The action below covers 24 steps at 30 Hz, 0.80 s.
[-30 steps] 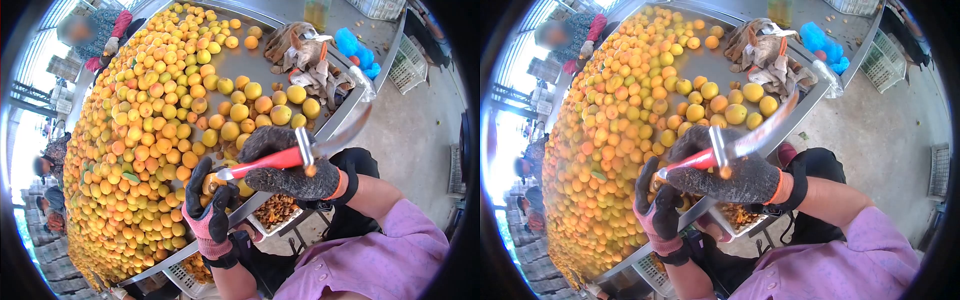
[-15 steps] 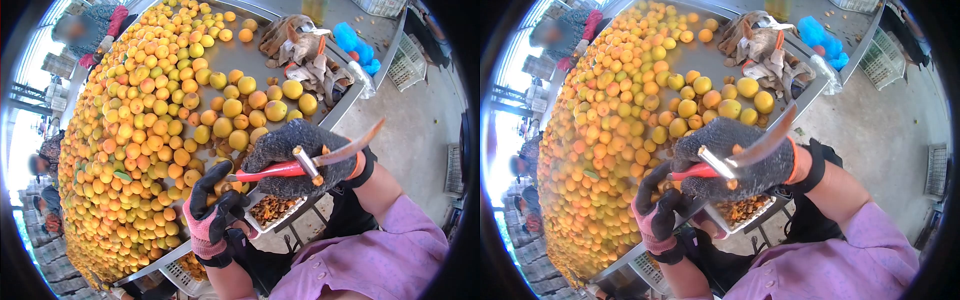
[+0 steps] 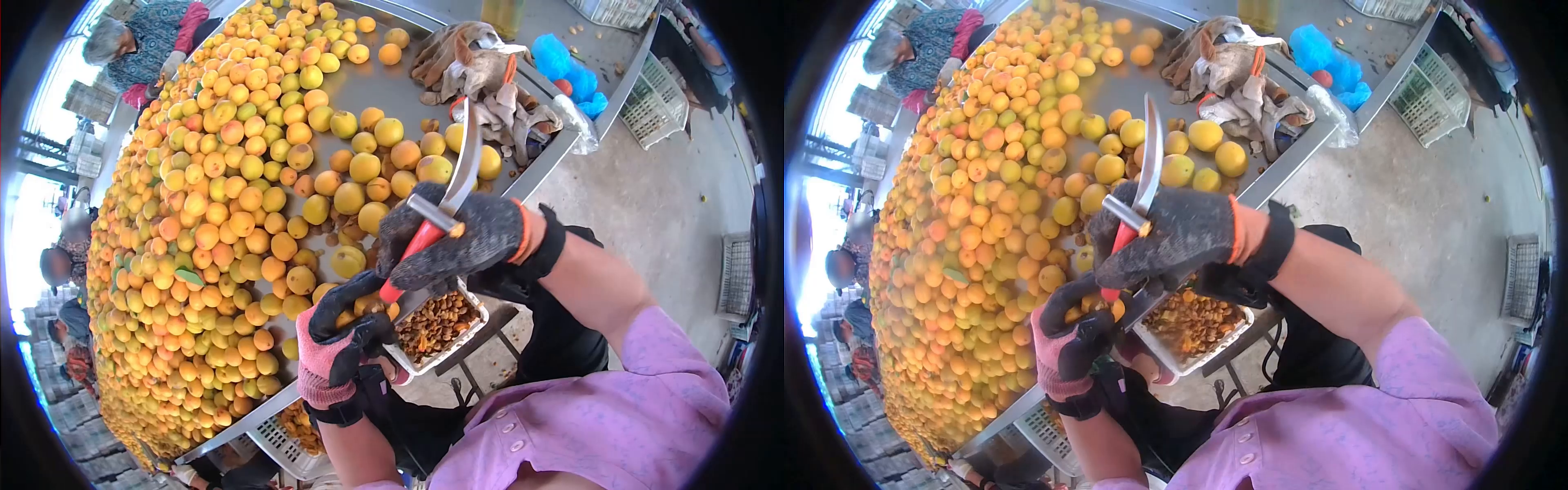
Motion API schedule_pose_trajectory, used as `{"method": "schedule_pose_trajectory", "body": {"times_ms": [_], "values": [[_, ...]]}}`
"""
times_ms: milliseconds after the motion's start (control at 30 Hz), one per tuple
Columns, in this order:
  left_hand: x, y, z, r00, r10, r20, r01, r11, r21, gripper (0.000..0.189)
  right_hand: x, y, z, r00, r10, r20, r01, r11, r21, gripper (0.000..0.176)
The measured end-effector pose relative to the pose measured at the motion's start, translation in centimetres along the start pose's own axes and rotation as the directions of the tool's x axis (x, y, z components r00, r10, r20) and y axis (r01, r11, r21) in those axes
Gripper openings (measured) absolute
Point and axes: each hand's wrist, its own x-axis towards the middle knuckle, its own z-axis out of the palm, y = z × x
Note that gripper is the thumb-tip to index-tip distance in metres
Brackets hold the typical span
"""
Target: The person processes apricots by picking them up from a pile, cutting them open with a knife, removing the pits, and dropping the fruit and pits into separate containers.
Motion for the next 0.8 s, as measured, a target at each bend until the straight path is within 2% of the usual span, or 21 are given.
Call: {"method": "schedule_pose_trajectory", "body": {"times_ms": [33,67,133,167,200,267,300,333,400,433,467,500,533,567,600,667,700,733,767,800], "values": [[0.2,-0.3,-0.1,1.000,-0.003,-0.023,0.003,1.000,0.002,0.042,0.3,0.8,0.3,0.998,-0.053,-0.027,0.050,0.991,-0.126,0.020],[0.5,-0.8,-0.2,1.000,0.004,-0.023,-0.004,1.000,0.005,0.042,0.2,0.9,1.1,0.998,-0.060,-0.026,0.056,0.990,-0.130,0.020],[1.0,-1.3,-0.3,0.967,0.194,-0.167,-0.164,0.970,0.179,0.041,0.1,1.2,2.8,0.981,-0.058,-0.183,0.026,0.985,-0.173,0.021],[0.7,-0.9,-0.6,0.982,0.156,-0.110,-0.153,0.988,0.034,0.044,0.5,1.5,3.0,0.971,-0.156,-0.182,0.129,0.980,-0.153,0.024],[0.8,-1.1,-0.6,0.980,0.162,-0.117,-0.159,0.987,0.038,0.044,0.5,1.9,3.4,0.971,-0.162,-0.174,0.136,0.979,-0.154,0.024],[1.3,-2.0,-0.1,0.958,0.191,-0.214,-0.147,0.967,0.207,0.048,0.4,2.6,4.0,0.930,-0.082,-0.357,-0.013,0.967,-0.255,0.028],[1.2,-1.4,0.4,0.954,0.233,-0.187,-0.171,0.939,0.299,0.051,0.6,1.7,3.7,0.932,0.126,-0.340,-0.166,0.982,-0.091,0.027],[1.1,-1.3,0.6,0.954,0.234,-0.187,-0.172,0.939,0.298,0.051,0.9,0.5,3.7,0.919,0.150,-0.365,-0.164,0.986,-0.008,0.024],[1.1,-1.2,0.5,0.961,0.241,-0.136,-0.196,0.940,0.281,0.052,1.1,-1.1,3.1,0.886,0.300,-0.354,-0.260,0.953,0.157,0.021],[1.1,-1.8,-0.4,0.969,0.209,-0.133,-0.178,0.961,0.209,0.056,1.3,-1.6,2.9,0.874,0.355,-0.333,-0.272,0.923,0.270,0.020],[1.3,-1.9,-0.7,0.967,0.209,-0.144,-0.176,0.961,0.213,0.056,1.4,-0.9,2.5,0.905,0.294,-0.309,-0.200,0.932,0.301,0.022],[1.4,-1.8,-1.4,0.843,0.533,-0.077,-0.436,0.759,0.484,0.056,1.9,-0.2,2.8,0.910,0.286,-0.300,-0.172,0.919,0.354,0.021],[2.2,-1.8,-1.8,0.629,0.771,0.101,-0.611,0.410,0.677,0.056,2.2,0.2,2.7,0.911,0.270,-0.312,-0.134,0.909,0.395,0.020],[2.6,-2.4,-1.7,0.595,0.804,0.011,-0.644,0.468,0.606,0.056,2.3,0.6,3.0,0.916,0.268,-0.299,-0.135,0.906,0.400,0.020],[2.7,-2.6,-1.6,0.596,0.803,0.008,-0.636,0.466,0.616,0.056,2.2,0.9,3.5,0.904,0.256,-0.342,-0.116,0.917,0.381,0.020],[2.8,-2.9,-1.4,0.647,0.752,-0.122,-0.515,0.550,0.657,0.053,2.1,1.4,4.8,0.893,0.244,-0.378,-0.102,0.928,0.357,0.019],[2.6,-3.0,-1.7,0.744,0.660,-0.108,-0.404,0.572,0.714,0.055,1.9,1.6,5.6,0.918,0.025,-0.395,0.004,0.997,0.071,0.018],[3.0,-4.3,-1.8,0.741,0.662,-0.111,-0.405,0.573,0.713,0.055,1.7,1.7,6.2,0.917,-0.192,-0.349,0.119,0.968,-0.220,0.017],[3.6,-6.7,-1.8,0.830,0.499,-0.248,-0.365,0.823,0.434,0.057,2.1,2.7,6.3,0.844,-0.503,-0.183,0.337,0.765,-0.549,0.018],[3.8,-6.8,-1.5,0.905,0.292,-0.308,-0.276,0.957,0.094,0.061,2.0,2.9,6.2,0.844,-0.504,-0.183,0.335,0.763,-0.553,0.018]]}}
